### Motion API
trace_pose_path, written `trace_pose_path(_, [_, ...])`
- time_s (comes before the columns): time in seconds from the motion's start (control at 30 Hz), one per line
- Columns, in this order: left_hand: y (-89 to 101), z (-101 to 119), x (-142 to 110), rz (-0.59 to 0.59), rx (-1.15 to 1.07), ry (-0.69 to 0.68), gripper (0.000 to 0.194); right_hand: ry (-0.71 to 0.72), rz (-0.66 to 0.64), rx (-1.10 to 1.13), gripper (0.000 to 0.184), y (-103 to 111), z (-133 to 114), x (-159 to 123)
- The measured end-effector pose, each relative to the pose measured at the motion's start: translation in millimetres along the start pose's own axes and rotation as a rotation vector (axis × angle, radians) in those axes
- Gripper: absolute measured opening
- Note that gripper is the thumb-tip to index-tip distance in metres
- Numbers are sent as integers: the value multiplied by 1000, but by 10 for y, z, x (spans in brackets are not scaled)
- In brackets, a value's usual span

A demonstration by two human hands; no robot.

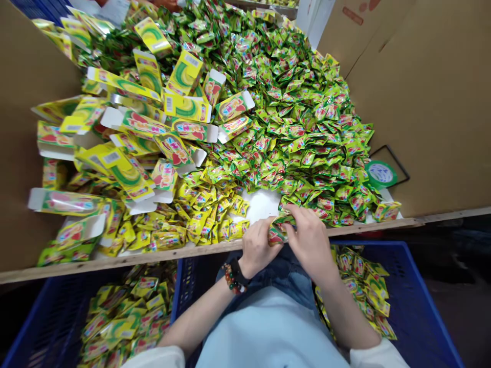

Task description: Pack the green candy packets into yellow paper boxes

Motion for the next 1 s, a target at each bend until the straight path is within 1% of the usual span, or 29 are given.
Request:
trace_pose_path(0.07, [3, -17, -49, 73, -40, 39, 38, 37, 29, -39, 30, -42, -71, -25])
trace_pose_path(0.17, [34, -51, -100, 143, -62, 53, 44, 129, 70, 33, 21, -88, -148, -44])
trace_pose_path(0.23, [29, -93, -131, 133, -66, 61, 50, 166, 141, 45, 16, -107, -162, -63])
trace_pose_path(0.3, [-6, -148, -167, 87, -66, 85, 52, 207, 207, 15, 16, -155, -177, -100])
trace_pose_path(0.37, [-46, -203, -201, 48, -68, 124, 51, 246, 231, -2, 20, -237, -195, -146])
trace_pose_path(0.4, [-53, -220, -212, 50, -76, 136, 51, 261, 230, 2, 22, -279, -202, -168])
trace_pose_path(0.47, [-30, -226, -219, 111, -108, 133, 49, 288, 234, 33, 24, -336, -216, -207])
trace_pose_path(0.53, [22, -212, -210, 202, -144, 114, 50, 295, 286, 57, 22, -329, -222, -244])
trace_pose_path(0.6, [57, -201, -192, 252, -168, 106, 54, 288, 332, 41, 24, -301, -228, -273])
trace_pose_path(0.67, [67, -196, -177, 258, -182, 102, 54, 287, 311, 28, 32, -299, -236, -286])
trace_pose_path(0.73, [62, -195, -176, 252, -195, 85, 53, 302, 230, 111, 39, -331, -228, -283])
trace_pose_path(0.8, [57, -205, -195, 259, -192, 71, 58, 234, 198, 308, 42, -354, -136, -263])
trace_pose_path(0.83, [56, -210, -210, 272, -188, 58, 61, 162, 199, 429, 47, -376, -59, -247])
trace_pose_path(0.9, [58, -209, -242, 308, -186, 11, 62, -9, 192, 686, 63, -469, 107, -216])
trace_pose_path(0.93, [57, -204, -257, 321, -190, -20, 60, -85, 151, 812, 70, -549, 164, -203])
trace_pose_path(0.97, [54, -197, -269, 328, -199, -52, 58, -138, 72, 930, 71, -643, 187, -194])
trace_pose_path(1.0, [48, -189, -278, 327, -208, -80, 56, -171, -26, 1028, 67, -735, 179, -193])
Point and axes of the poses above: each hand's wrist, its own x-axis towards the middle knuckle, its own y-axis out of the back of the hand, z = x × y, the point moved 6 cm from there along x, towards the middle knuckle, and after that the axes turned 1 degree about y, right-handed, at the moved point
